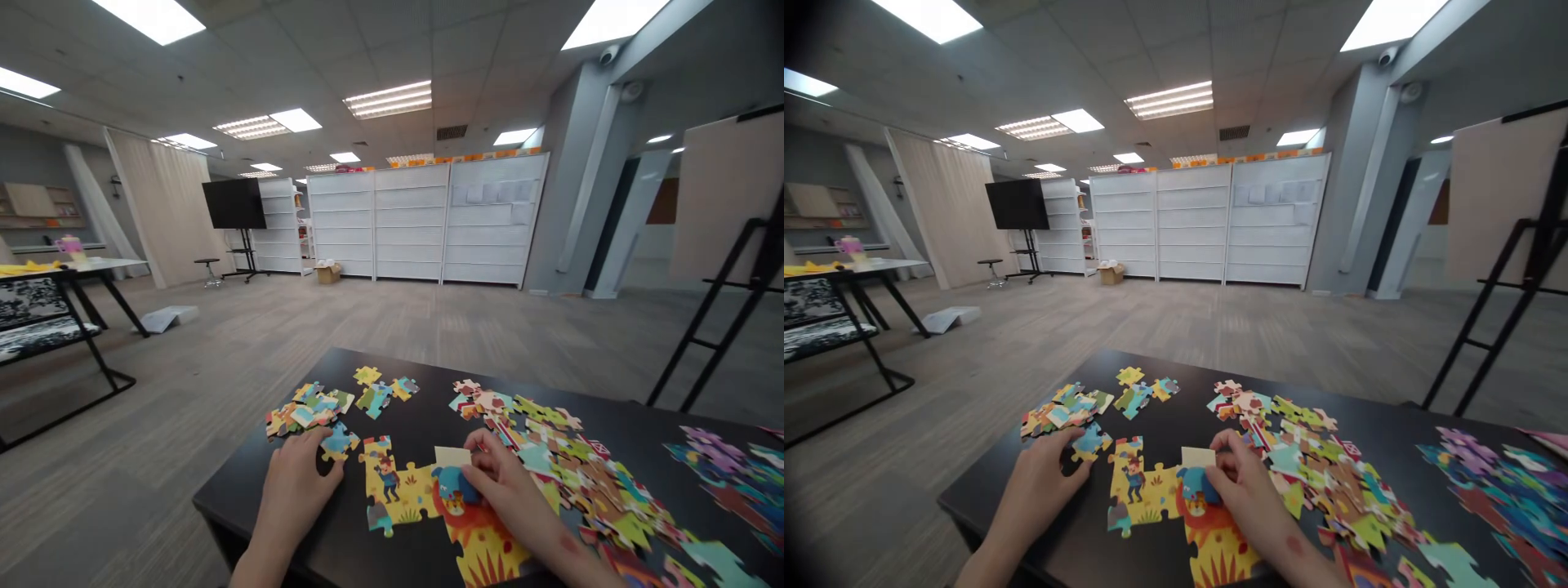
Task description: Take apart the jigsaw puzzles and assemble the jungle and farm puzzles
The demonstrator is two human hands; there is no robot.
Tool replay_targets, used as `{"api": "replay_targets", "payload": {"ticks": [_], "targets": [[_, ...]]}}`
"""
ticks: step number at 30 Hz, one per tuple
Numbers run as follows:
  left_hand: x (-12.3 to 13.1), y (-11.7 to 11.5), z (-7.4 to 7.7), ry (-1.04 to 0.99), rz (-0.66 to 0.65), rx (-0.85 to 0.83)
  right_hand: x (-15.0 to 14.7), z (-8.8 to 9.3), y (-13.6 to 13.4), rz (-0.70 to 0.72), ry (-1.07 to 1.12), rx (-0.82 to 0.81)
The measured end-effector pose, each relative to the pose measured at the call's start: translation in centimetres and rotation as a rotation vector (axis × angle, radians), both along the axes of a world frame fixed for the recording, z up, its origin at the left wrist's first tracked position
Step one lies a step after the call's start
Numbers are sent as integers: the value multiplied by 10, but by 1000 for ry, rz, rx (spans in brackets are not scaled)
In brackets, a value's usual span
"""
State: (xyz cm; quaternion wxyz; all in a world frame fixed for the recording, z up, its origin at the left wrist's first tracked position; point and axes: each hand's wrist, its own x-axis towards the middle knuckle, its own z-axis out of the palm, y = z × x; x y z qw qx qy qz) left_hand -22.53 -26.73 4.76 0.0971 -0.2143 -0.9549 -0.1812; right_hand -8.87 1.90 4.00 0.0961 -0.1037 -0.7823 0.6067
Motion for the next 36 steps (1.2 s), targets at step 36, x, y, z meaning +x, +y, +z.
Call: {"api": "replay_targets", "payload": {"ticks": [36], "targets": [[40,32,-37,-18,-835,43,-86,-1,-15,84,52,310]]}}
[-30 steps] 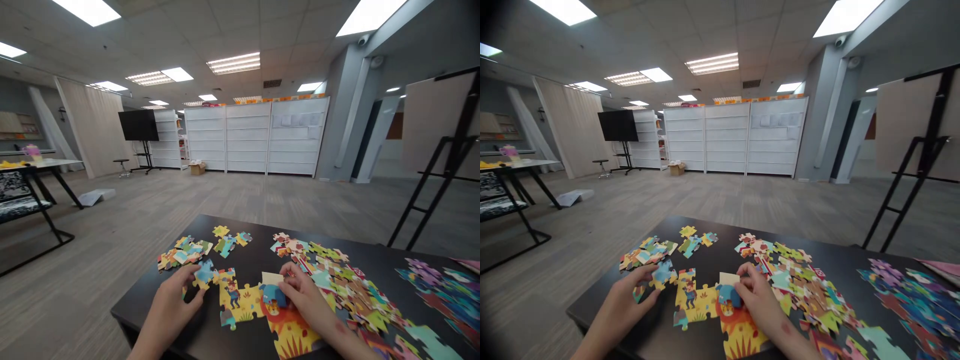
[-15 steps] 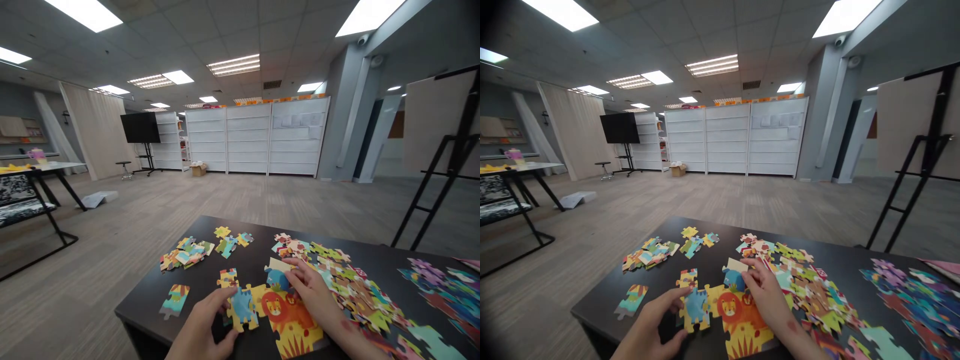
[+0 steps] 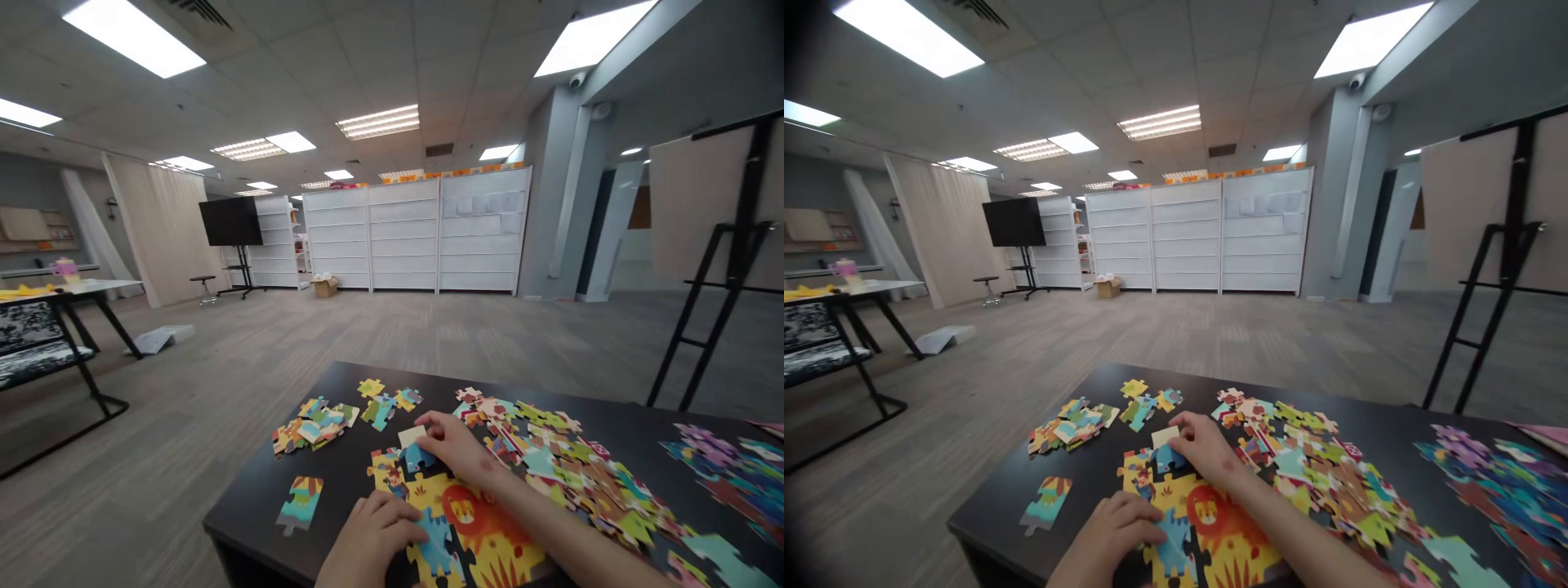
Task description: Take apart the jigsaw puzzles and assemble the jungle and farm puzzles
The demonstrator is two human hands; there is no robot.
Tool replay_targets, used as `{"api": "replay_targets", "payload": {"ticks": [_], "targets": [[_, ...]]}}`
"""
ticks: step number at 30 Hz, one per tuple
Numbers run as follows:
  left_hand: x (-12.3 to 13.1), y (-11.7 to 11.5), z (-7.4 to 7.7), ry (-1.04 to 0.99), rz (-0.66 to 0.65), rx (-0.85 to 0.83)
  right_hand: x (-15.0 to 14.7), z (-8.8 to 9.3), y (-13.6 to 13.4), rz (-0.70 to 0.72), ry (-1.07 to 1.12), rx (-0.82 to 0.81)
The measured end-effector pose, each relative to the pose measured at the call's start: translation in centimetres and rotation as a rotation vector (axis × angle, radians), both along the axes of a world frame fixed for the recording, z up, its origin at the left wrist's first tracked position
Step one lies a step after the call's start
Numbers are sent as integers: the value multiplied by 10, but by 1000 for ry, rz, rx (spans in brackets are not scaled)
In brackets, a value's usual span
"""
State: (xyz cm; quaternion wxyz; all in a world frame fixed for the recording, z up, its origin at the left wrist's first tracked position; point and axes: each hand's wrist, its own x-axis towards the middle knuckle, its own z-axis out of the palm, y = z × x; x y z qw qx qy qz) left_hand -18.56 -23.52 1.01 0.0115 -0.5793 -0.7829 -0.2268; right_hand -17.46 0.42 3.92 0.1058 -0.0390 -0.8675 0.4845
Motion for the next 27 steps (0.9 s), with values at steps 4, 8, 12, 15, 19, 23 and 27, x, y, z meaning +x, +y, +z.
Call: {"api": "replay_targets", "payload": {"ticks": [4,8,12,15,19,23,27], "targets": [[-5,0,-6,-16,-21,15,-2,-1,-6,-16,23,158],[-1,-1,-2,-44,10,27,2,2,-11,-39,37,289],[2,-1,2,-69,13,20,6,3,-17,-62,40,343],[2,-1,1,-68,20,32,8,2,-17,-60,40,329],[1,0,-1,-52,12,52,5,-9,-8,-81,74,236],[2,0,0,-78,10,80,-4,-23,3,-192,105,191],[4,-3,3,-137,36,170,-4,-23,4,-279,198,232]]}}
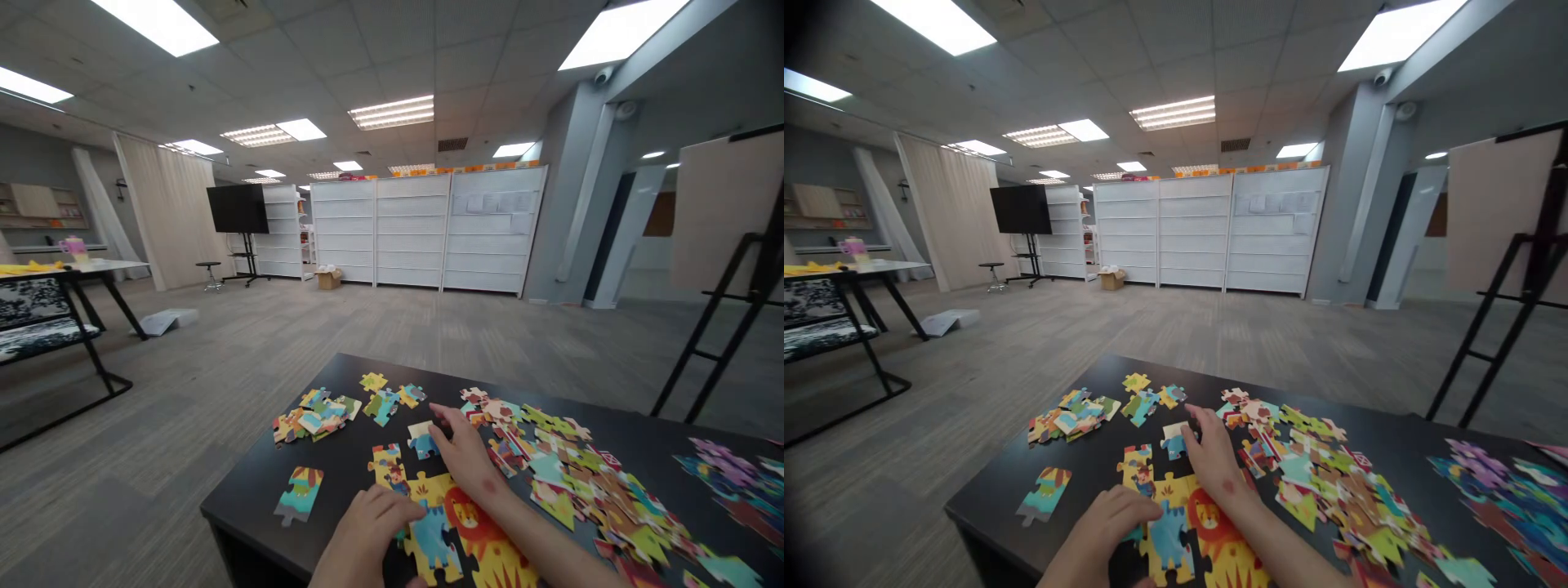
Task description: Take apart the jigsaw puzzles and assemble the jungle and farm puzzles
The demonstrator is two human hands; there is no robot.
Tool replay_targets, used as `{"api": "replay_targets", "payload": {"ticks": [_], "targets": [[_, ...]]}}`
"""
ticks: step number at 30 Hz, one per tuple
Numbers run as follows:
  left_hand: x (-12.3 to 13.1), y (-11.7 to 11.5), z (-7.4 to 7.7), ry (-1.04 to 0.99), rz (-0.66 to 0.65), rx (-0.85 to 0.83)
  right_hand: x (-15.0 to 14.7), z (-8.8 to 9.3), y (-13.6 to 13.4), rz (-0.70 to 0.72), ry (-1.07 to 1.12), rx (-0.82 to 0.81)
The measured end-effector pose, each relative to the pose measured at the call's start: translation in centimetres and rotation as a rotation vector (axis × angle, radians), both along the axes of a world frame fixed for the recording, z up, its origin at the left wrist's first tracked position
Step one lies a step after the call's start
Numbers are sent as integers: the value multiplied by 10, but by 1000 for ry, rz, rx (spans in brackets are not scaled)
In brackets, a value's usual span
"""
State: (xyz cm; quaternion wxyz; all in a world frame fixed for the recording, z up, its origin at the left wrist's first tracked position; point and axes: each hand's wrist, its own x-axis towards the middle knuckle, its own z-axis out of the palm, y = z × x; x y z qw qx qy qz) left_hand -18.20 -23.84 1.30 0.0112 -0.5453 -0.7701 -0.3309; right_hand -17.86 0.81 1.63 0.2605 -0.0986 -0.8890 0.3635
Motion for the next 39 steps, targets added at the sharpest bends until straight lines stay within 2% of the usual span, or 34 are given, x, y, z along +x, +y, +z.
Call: {"api": "replay_targets", "payload": {"ticks": [3,5,11,13,15,18,22,27,33,39], "targets": [[1,-5,-1,-50,81,119,9,10,-7,14,58,43],[0,-7,-3,-99,118,181,17,19,-14,75,77,64],[-1,-4,-11,-180,151,298,40,38,-29,473,40,171],[0,-3,-8,-195,142,309,42,40,-33,539,-1,201],[2,-1,-4,-197,148,298,42,40,-35,522,-55,150],[3,-1,2,-193,167,257,37,38,-37,470,-117,-26],[2,-2,-1,-148,170,203,30,34,-35,464,-121,-159],[2,-3,-6,-73,259,99,25,31,-21,354,-86,-131],[7,0,9,-40,277,-70,20,29,-9,301,-104,-78],[9,3,14,2,281,-94,14,26,3,252,-83,-65]]}}
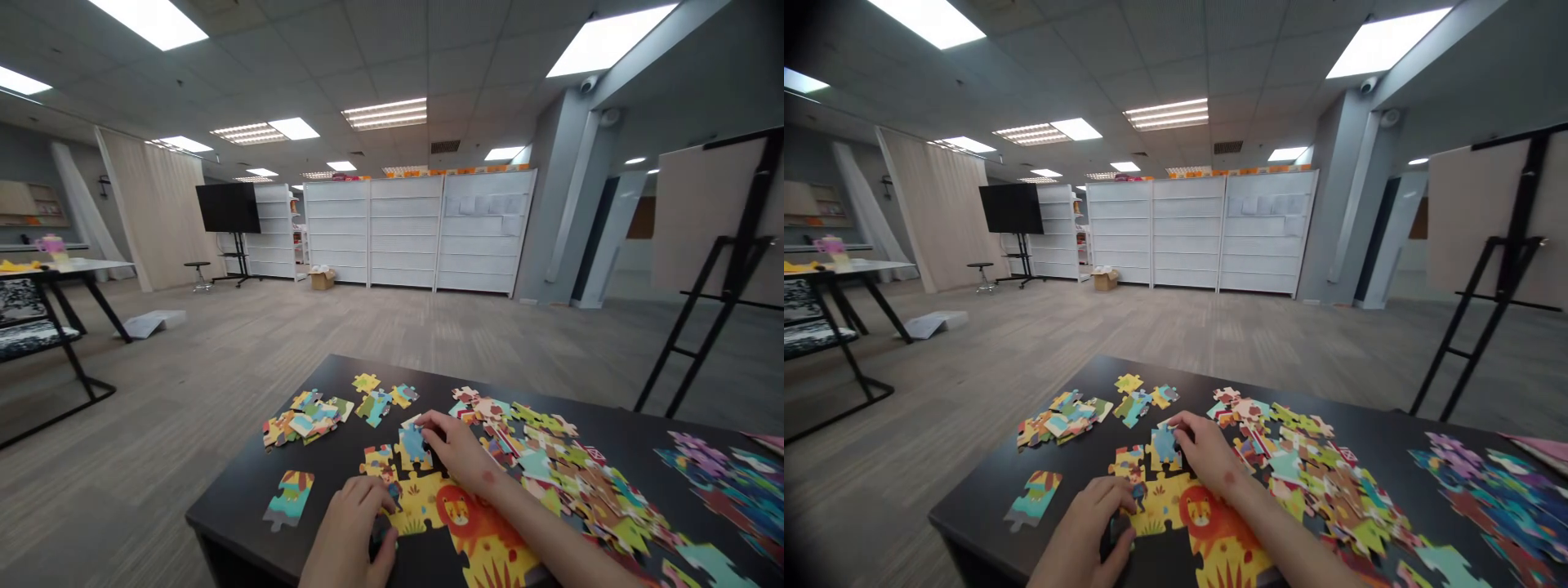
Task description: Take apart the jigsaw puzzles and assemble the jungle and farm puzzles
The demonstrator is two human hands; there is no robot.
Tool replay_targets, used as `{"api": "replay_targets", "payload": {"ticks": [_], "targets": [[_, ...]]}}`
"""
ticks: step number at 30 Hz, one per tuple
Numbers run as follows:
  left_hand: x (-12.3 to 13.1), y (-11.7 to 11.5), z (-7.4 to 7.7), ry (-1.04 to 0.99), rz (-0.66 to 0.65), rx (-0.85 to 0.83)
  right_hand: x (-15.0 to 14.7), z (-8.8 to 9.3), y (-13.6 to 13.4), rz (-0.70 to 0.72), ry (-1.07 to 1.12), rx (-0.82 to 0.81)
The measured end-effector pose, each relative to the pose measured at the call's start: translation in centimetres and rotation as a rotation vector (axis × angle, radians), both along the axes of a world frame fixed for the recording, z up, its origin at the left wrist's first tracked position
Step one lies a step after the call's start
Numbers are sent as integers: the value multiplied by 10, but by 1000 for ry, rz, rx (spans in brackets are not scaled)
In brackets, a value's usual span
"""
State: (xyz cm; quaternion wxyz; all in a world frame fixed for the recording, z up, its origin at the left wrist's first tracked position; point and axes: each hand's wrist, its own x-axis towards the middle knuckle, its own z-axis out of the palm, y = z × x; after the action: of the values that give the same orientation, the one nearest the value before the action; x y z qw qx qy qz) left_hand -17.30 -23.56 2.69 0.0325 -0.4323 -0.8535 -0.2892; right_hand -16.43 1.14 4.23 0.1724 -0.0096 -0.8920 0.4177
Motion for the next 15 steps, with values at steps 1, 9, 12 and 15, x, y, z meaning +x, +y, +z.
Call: {"api": "replay_targets", "payload": {"ticks": [1,9,12,15], "targets": [[0,0,0,-2,-3,1,-1,0,3,-19,3,-3],[1,1,2,-21,-9,-21,-4,-4,-7,-22,-34,-19],[2,1,1,-9,9,-33,-1,-3,-17,-22,-31,39],[2,3,2,3,38,-73,0,-2,-19,-21,-28,96]]}}
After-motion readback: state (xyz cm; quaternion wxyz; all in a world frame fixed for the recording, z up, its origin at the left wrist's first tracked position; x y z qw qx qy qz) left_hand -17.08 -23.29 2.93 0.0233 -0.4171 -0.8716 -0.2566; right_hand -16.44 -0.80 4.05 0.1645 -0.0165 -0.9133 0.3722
